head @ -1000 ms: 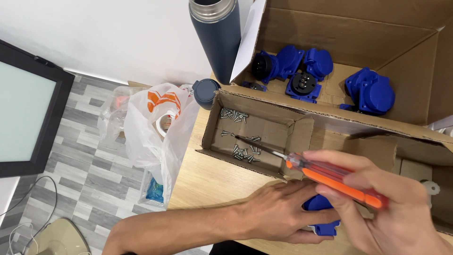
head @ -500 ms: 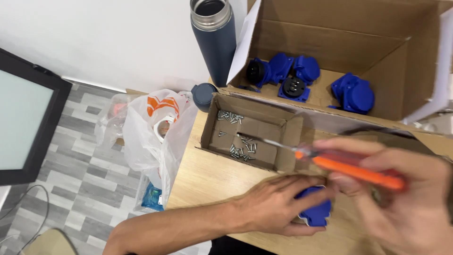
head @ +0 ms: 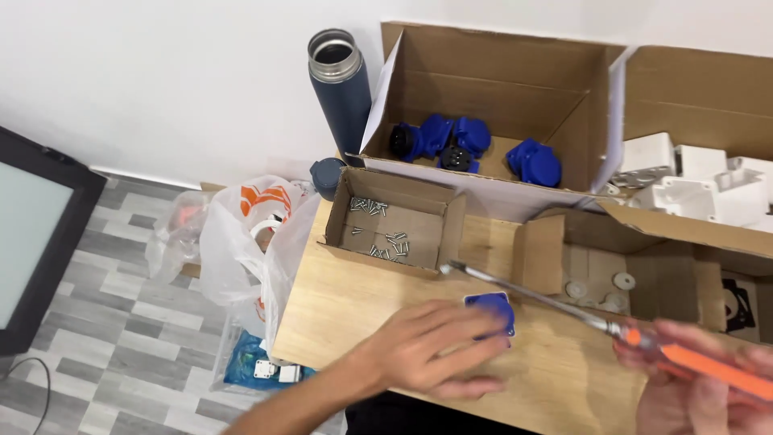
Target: Assembling blue electrical socket components by fastening small screws with a manual screwdriver at a workbench.
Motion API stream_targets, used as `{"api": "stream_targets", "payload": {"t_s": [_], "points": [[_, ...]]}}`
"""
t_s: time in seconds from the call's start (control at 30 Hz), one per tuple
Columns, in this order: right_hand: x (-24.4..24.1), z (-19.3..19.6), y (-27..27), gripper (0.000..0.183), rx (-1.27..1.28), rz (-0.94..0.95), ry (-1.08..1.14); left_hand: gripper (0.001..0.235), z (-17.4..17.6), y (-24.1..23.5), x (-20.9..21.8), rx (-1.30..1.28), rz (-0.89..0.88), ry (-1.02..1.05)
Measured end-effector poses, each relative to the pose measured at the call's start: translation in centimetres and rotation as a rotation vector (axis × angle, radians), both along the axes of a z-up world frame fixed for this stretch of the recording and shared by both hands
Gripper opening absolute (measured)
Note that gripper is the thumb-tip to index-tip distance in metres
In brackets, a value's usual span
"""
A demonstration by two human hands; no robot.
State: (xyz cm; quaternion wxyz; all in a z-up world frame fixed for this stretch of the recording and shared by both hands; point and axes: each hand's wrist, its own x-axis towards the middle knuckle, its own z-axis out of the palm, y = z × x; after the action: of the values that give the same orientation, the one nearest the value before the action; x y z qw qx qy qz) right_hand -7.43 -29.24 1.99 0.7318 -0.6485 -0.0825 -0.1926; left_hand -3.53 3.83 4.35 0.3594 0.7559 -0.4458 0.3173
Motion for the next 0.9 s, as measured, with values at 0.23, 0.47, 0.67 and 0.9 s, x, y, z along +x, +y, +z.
{"api": "stream_targets", "payload": {"t_s": [0.23,0.47,0.67,0.9], "points": [[-6.0,-1.9,2.2,0.04,0.077,-0.292,0.128,0.046,-1.3,0.2,-5.5,-0.413,0.428,0.408],[-10.0,-4.1,3.1,0.035,0.085,-0.157,0.145,0.041,-2.0,-0.2,-9.5,-0.529,0.226,0.671],[-12.1,-4.8,3.8,0.039,0.121,-0.206,0.139,0.02,-4.5,-0.1,-11.3,-0.744,0.199,0.878],[-14.1,-6.7,1.5,0.029,0.093,-0.112,0.091,0.01,-9.1,-1.0,-11.6,-1.243,0.054,0.926]]}}
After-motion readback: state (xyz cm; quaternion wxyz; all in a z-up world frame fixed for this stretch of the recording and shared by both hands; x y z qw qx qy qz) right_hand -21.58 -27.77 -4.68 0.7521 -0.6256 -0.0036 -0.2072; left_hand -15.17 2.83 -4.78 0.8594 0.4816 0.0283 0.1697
